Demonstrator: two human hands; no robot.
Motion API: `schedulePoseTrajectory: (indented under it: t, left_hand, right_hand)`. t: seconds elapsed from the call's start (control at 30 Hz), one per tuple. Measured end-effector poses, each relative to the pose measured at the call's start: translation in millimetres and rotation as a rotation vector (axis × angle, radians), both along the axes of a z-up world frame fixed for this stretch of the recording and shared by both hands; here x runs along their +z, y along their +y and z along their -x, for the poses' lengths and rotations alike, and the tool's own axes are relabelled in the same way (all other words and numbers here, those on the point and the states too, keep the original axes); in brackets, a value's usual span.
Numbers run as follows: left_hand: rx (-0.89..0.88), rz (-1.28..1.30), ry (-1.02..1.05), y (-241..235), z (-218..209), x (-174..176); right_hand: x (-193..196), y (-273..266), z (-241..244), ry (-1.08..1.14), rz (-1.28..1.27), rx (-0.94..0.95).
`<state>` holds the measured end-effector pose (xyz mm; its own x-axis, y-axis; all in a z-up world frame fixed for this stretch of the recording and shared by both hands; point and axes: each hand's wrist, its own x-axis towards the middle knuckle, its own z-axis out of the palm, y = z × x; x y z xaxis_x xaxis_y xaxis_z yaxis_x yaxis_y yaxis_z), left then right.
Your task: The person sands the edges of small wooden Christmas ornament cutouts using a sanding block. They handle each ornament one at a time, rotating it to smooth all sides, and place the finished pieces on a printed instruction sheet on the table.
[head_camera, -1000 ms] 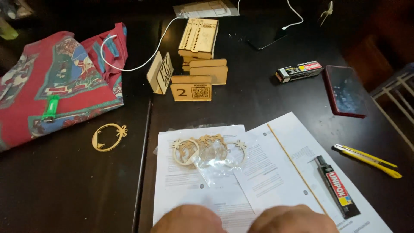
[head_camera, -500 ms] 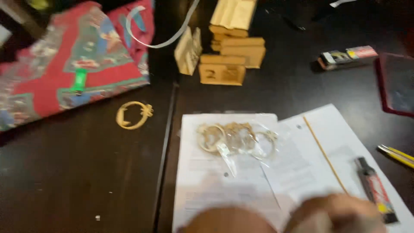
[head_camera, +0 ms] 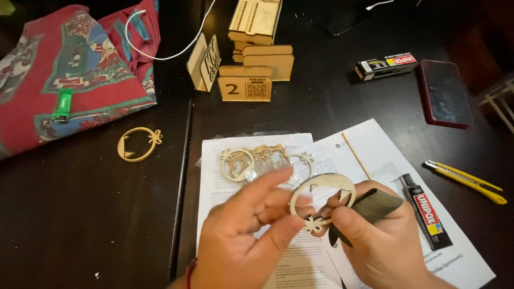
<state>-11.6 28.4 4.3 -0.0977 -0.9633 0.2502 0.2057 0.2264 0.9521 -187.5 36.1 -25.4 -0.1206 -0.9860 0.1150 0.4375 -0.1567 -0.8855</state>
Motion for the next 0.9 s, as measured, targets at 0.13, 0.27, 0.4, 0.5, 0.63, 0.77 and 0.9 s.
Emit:
schedulePoseTrajectory:
  t: [0.13,0.27,0.4,0.5,0.63,0.77,0.9]
  left_hand:
    - [-0.033,-0.209,-0.053,-6,-4,1]
    - [-0.165,-0.407,-0.115,-11,-7,7]
    - [-0.358,-0.523,0.069,-13,-4,5]
    - [-0.418,-0.584,0.044,-11,-5,8]
    - [-0.443,-0.481,0.057,-10,-6,0]
    - [-0.204,-0.323,-0.247,-11,-5,-1]
    - [-0.036,-0.080,-0.289,-16,-10,-6]
  right_hand:
    - [-4,3,3,0.075,0.073,-0.059]
    - [-9,5,8,0.173,-0.036,-0.125]
    - [-12,0,7,0.048,-0.077,-0.055]
    - [-12,0,6,-0.024,-0.113,-0.027]
    - [-2,-3,2,-0.019,-0.158,-0.061]
    - [16,-7,-8,0.038,-0.061,0.040]
    - [20,-6,-9,0.447,-0.211,-0.059]
